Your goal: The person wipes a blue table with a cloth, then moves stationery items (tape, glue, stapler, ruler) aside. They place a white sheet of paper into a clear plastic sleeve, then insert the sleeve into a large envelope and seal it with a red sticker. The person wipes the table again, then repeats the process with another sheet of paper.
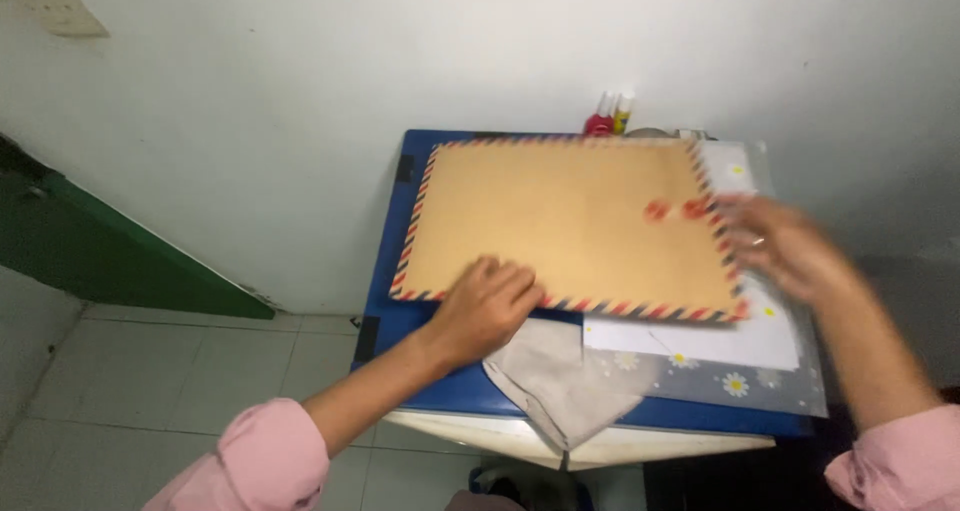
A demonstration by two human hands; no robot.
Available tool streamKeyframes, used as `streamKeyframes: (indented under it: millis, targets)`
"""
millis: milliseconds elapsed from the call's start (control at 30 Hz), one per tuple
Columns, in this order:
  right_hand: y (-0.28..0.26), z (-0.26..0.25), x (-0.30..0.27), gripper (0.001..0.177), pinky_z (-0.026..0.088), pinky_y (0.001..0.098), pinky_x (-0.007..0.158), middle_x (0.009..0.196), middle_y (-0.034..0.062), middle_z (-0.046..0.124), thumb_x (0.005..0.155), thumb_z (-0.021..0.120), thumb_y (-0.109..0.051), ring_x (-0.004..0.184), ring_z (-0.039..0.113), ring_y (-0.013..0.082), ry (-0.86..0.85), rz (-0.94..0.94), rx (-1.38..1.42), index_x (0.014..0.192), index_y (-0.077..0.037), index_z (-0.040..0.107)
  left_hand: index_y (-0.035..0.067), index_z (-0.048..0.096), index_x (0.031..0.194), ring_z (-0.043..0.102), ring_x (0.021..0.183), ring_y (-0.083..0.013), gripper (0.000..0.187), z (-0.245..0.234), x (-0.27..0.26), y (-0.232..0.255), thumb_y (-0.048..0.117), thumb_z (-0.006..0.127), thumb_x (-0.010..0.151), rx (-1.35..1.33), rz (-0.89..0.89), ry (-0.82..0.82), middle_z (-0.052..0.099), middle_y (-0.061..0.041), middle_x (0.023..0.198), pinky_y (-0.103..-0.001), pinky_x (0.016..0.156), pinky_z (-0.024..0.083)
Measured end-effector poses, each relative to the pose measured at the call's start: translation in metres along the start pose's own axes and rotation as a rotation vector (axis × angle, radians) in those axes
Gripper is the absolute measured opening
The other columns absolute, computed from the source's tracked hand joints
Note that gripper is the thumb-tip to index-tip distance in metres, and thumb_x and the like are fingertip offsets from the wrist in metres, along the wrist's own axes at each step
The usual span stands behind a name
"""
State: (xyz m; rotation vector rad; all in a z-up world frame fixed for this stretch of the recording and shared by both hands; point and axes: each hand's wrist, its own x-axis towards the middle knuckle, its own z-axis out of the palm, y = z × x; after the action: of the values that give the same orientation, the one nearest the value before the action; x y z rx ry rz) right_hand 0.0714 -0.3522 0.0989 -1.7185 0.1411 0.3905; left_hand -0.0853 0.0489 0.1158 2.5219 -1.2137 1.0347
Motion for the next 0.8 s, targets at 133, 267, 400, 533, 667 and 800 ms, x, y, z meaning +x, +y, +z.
streamKeyframes:
  millis: [133,267,400,533,667,800]
  targets:
    - [0.014,0.032,-0.008,0.037,0.058,0.0347,0.085,0.111,0.0151,0.073,0.095,0.068,-0.017,0.092,0.068,0.0226,0.091,0.050,-0.200,0.131,-0.007,0.067,0.007,0.059,0.091,0.050,0.077,-0.0294,0.012,0.059,-0.048,0.011,-0.004,0.057,0.086,-0.100,-0.016,-0.141,0.054,-0.011,0.087,-0.043,0.068,0.037]
    - [-0.008,0.065,-0.026,0.045,0.061,0.0419,0.083,0.117,0.0179,0.066,0.096,0.073,-0.030,0.105,0.070,0.0324,0.134,-0.279,-0.952,0.137,-0.012,0.069,0.011,0.063,0.107,0.057,0.094,-0.0295,0.027,0.078,-0.040,0.014,0.032,0.065,0.090,-0.214,-0.151,-0.332,0.055,-0.008,0.095,-0.046,0.086,0.042]
    - [-0.012,0.104,-0.017,0.037,0.057,0.0415,0.092,0.116,0.0168,0.064,0.088,0.077,-0.020,0.114,0.067,0.0355,-0.018,-0.509,-1.074,0.125,-0.018,0.075,0.008,0.065,0.109,0.060,0.099,-0.0310,0.031,0.090,-0.010,0.030,0.031,0.067,0.088,-0.287,-0.248,-0.327,0.059,-0.011,0.099,-0.047,0.089,0.044]
    - [-0.008,0.133,-0.013,0.025,0.061,0.0439,0.086,0.113,0.0173,0.063,0.094,0.068,-0.019,0.103,0.069,0.0334,-0.078,-0.480,-1.082,0.117,-0.010,0.073,0.009,0.066,0.113,0.059,0.098,-0.0284,0.032,0.127,0.006,0.042,0.033,0.065,0.091,-0.263,-0.340,-0.253,0.057,-0.009,0.099,-0.044,0.089,0.045]
    - [-0.008,0.131,-0.025,0.020,0.060,0.0521,0.080,0.109,0.0175,0.064,0.098,0.056,-0.018,0.100,0.071,0.0405,-0.200,-0.471,-1.254,0.104,-0.005,0.070,0.009,0.065,0.119,0.058,0.101,-0.0271,0.036,0.152,0.008,0.045,0.035,0.063,0.093,-0.242,-0.420,-0.209,0.056,-0.008,0.104,-0.044,0.090,0.046]
    - [0.011,0.093,-0.004,0.024,0.062,0.0422,0.073,0.103,0.0138,0.067,0.096,0.051,-0.011,0.089,0.072,0.0301,-0.187,-0.302,-1.417,0.109,-0.006,0.070,0.008,0.063,0.121,0.057,0.104,-0.0280,0.036,0.153,0.010,0.048,0.033,0.061,0.095,-0.268,-0.451,-0.176,0.054,-0.009,0.107,-0.044,0.091,0.045]
